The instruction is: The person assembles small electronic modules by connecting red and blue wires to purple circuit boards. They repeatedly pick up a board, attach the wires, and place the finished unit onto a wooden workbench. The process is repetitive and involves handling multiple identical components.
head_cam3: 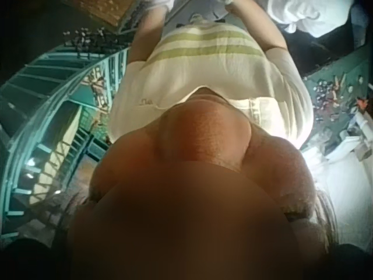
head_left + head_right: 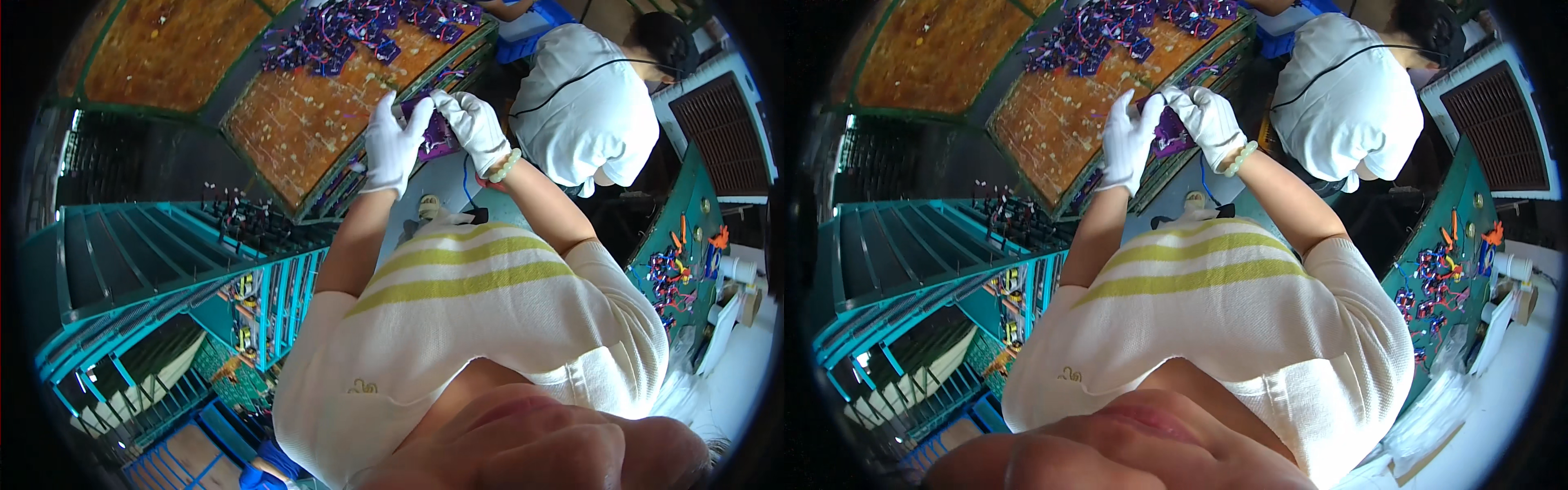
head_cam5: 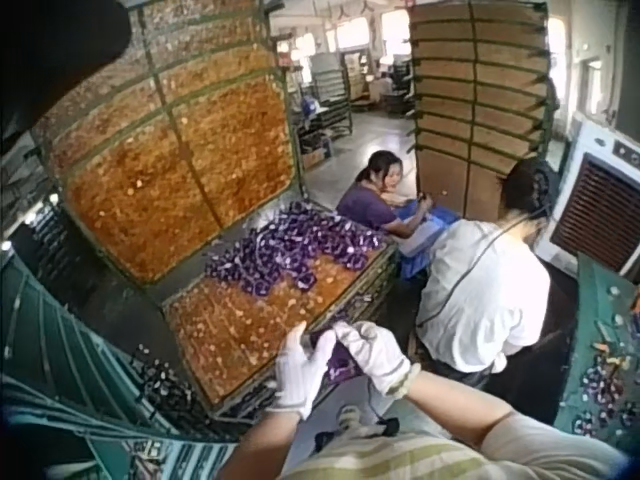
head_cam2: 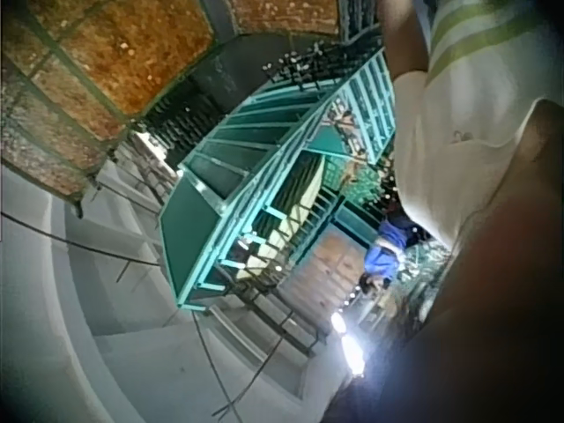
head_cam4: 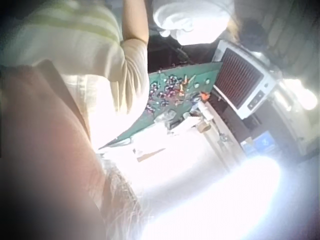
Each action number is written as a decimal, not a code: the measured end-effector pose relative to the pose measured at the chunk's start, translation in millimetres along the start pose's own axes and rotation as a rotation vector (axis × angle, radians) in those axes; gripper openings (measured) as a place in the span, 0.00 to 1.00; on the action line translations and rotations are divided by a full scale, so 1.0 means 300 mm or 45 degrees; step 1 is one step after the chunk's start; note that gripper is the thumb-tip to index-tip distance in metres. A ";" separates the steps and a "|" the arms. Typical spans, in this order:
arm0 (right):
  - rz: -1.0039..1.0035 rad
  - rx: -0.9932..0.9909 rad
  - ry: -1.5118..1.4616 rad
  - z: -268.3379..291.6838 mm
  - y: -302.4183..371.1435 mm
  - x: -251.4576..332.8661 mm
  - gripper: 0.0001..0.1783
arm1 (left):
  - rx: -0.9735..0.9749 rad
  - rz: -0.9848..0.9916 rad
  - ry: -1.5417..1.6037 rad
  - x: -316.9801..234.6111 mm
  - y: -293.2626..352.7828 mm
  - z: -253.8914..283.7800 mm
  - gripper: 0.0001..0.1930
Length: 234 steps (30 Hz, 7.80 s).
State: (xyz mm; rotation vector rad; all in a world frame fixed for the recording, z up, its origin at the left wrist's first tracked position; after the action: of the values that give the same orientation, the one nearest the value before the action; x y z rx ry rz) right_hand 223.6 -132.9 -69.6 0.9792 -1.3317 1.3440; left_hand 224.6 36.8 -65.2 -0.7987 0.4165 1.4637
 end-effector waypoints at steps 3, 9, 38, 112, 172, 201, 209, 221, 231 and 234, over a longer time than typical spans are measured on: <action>0.126 -0.080 -0.045 0.021 0.022 0.015 0.16 | 0.012 0.032 0.159 -0.040 0.013 -0.018 0.24; 0.400 -0.061 0.207 0.063 0.041 0.064 0.12 | 0.021 0.020 0.576 -0.087 0.041 -0.042 0.12; 0.825 0.052 0.738 -0.003 0.099 0.286 0.12 | -0.167 0.086 0.936 -0.068 -0.017 0.046 0.12; -0.741 -1.962 -0.094 2.465 1.670 -0.518 0.19 | 1.844 0.928 1.295 -0.456 0.571 -0.937 0.22; -0.924 0.518 -1.828 -0.577 -0.541 -0.037 0.43 | -0.462 -1.022 0.184 0.224 -0.483 0.250 0.58; 1.220 0.158 0.184 0.117 -0.071 0.429 0.03 | 2.055 0.713 1.760 -0.259 0.165 -0.167 0.24; 1.028 0.381 0.254 0.024 -0.007 0.348 0.09 | 1.965 0.158 1.039 -0.127 0.156 -0.187 0.28; 1.076 -0.066 0.794 0.077 0.004 0.425 0.20 | 0.503 -0.293 0.152 -0.069 -0.093 -0.004 0.15; -1.107 0.890 -1.457 -0.178 0.167 0.007 0.32 | -0.445 -0.976 -0.653 -0.295 0.015 0.231 0.17; -1.145 0.927 -1.513 -0.161 0.190 0.005 0.23 | -0.526 -1.055 -0.759 -0.306 0.010 0.238 0.16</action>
State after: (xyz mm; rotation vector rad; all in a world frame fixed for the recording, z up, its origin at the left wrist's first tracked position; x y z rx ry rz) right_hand 172.0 -81.0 -84.1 2.7295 -0.8308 0.4174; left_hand 197.2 20.7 46.7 -0.6834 -0.6316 0.9213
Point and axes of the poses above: each hand's wrist, its own y-axis away from the middle knuckle, its own z-axis out of the back of the hand, x = y × z, the point moved 9 cm from there along -y, towards the middle knuckle, and after that the axes turned 14 degrees about -y, right-handed, at the moved point
